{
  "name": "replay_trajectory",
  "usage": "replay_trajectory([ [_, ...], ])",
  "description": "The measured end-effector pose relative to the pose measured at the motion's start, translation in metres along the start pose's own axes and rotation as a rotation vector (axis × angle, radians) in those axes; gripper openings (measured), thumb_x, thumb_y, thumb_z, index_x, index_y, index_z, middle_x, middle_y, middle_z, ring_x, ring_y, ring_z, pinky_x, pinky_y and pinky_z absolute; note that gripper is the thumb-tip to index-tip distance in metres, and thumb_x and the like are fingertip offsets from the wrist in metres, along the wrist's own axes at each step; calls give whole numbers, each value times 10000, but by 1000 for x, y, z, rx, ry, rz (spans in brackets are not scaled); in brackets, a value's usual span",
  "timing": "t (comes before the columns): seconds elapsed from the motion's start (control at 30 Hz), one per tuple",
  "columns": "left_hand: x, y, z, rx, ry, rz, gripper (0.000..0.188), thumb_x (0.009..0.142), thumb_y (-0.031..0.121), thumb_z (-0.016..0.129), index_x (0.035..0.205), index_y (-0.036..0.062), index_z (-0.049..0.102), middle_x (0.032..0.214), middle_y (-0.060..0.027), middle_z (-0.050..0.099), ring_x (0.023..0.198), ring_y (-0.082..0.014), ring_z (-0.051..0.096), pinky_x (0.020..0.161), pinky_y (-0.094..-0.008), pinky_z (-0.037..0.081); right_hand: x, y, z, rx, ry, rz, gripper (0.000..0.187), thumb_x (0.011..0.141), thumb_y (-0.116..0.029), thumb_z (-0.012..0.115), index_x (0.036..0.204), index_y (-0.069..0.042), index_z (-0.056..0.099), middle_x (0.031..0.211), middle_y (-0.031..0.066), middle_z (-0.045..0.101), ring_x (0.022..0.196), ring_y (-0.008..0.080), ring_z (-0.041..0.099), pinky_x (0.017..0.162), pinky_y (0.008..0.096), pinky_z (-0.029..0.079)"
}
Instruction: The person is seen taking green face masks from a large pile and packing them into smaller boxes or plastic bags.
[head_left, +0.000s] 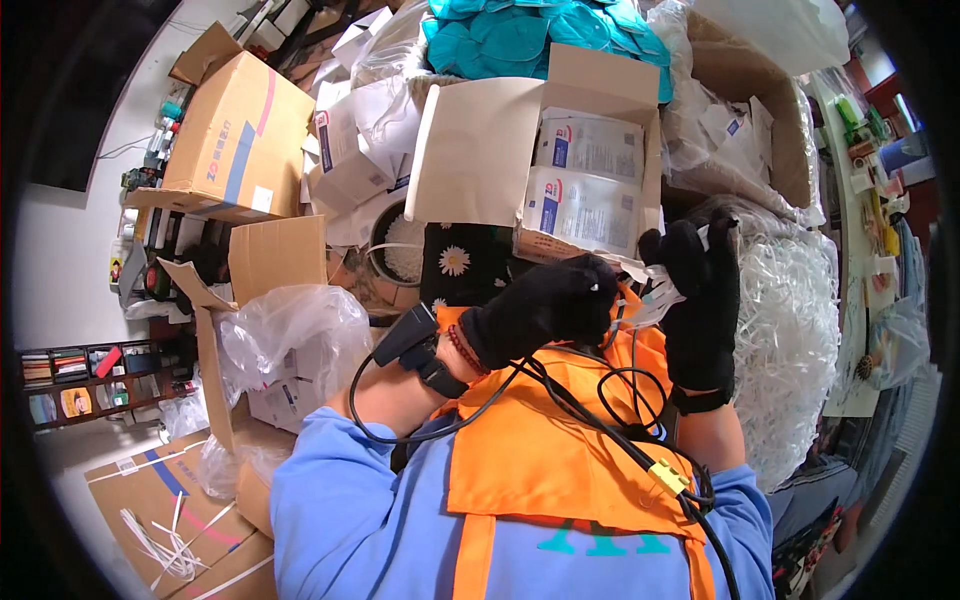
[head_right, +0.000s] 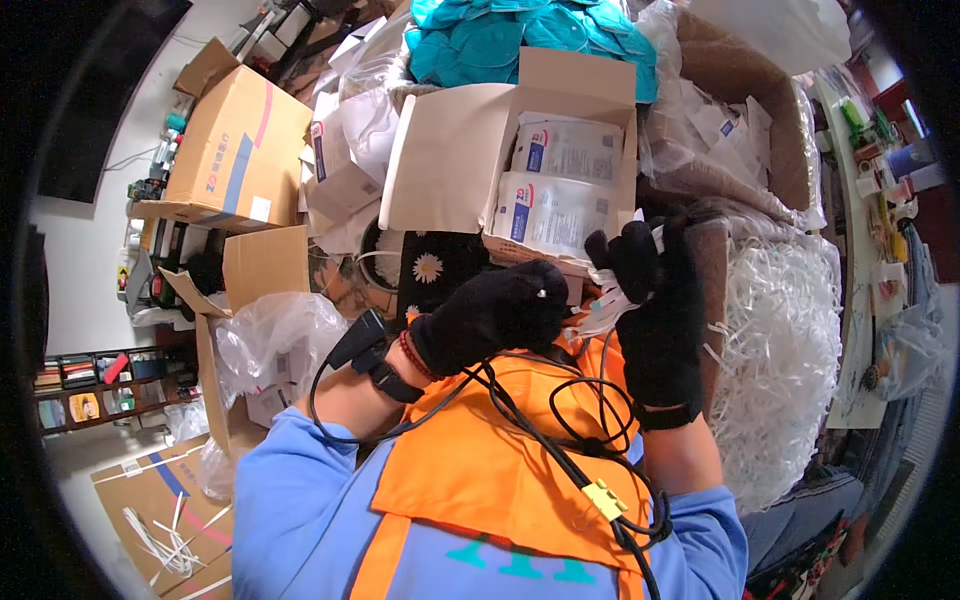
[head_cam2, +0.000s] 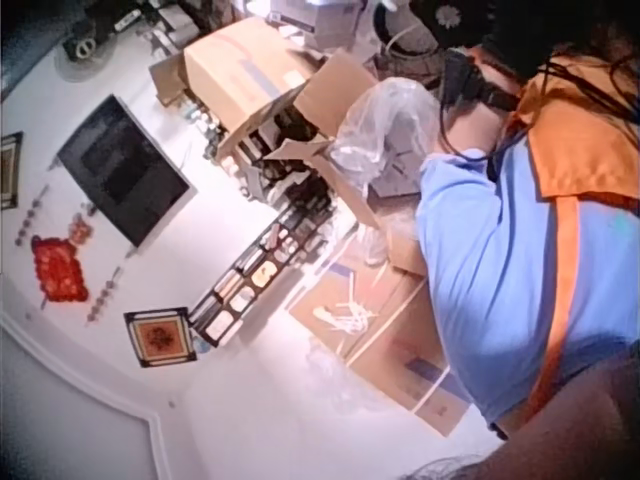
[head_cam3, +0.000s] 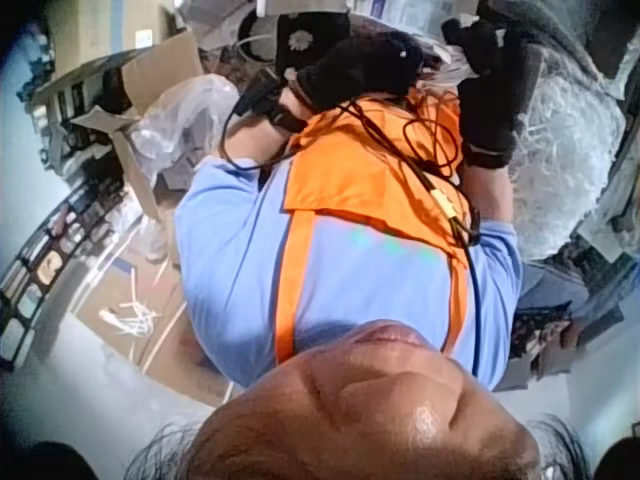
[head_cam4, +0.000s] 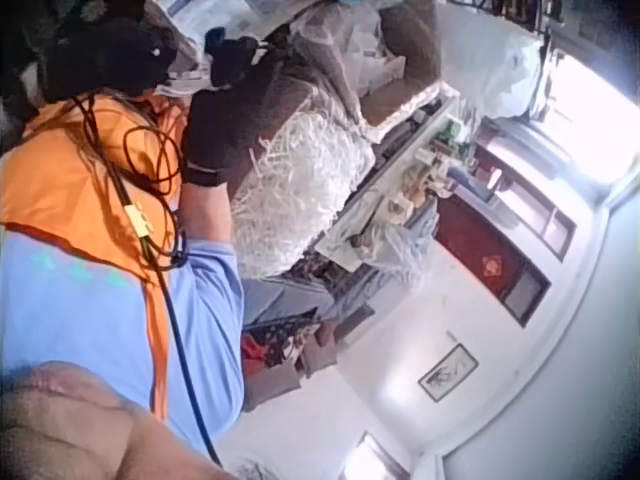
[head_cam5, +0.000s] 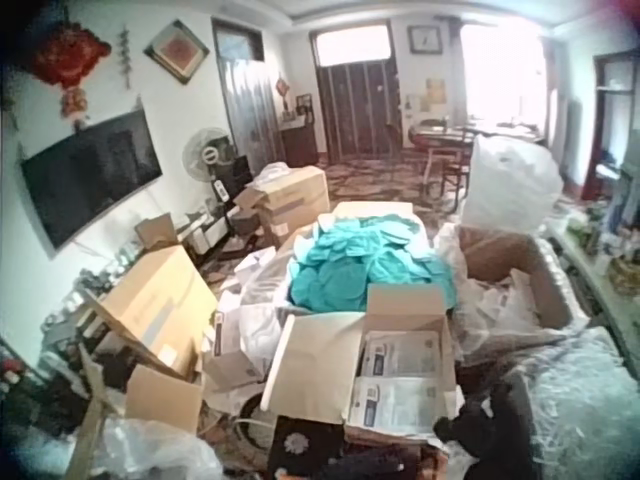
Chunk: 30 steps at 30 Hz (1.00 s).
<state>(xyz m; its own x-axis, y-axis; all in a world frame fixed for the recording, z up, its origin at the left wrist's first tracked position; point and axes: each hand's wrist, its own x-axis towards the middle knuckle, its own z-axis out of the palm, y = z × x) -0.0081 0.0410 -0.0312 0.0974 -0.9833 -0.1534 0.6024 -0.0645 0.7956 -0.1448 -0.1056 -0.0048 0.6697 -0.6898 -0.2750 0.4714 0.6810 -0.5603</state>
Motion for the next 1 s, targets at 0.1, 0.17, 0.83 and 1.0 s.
replay_trajectory([
  [0.1, -3, 7, 11, 33, 64, 7, 155, 861, 61, 652, 988, 19, 574, 924, -67, 565, 820, -181, 575, 789, -292, 466, 21, 6, -20, 142, -338, 82, 276, 974, -323, 514, 1118, -87, 515, 976, 102, 603, 936, 294, 574, 1005, 449, 424],
  [0.17, 3, 1, -4, 588, -14, 276, 245, 820, 60, 679, 1042, 20, 584, 951, -97, 577, 846, -217, 585, 799, -307, 470, 12, 6, 10, 26, -220, 71, 206, 983, -305, 491, 902, -121, 444, 764, 33, 430, 717, 215, 461, 1033, 453, 396],
  [0.83, 40, -44, -10, 1351, 10, 741, 364, 833, 100, 601, 1195, 73, 576, 1058, -205, 591, 950, -342, 595, 835, -394, 485, 7, 34, 15, -423, 14, -86, 354, 958, -330, 540, 788, -24, 593, 682, 58, 594, 723, 209, 638, 748, 315, 506],
  [1.0, 40, -38, -6, 1379, 66, 664, 370, 807, 180, 638, 1138, 18, 601, 971, -224, 579, 901, -371, 593, 794, -433, 488, 11, 31, 8, -312, 80, -2, 341, 970, -353, 514, 890, -30, 586, 696, 57, 595, 752, 224, 657, 692, 281, 495],
])
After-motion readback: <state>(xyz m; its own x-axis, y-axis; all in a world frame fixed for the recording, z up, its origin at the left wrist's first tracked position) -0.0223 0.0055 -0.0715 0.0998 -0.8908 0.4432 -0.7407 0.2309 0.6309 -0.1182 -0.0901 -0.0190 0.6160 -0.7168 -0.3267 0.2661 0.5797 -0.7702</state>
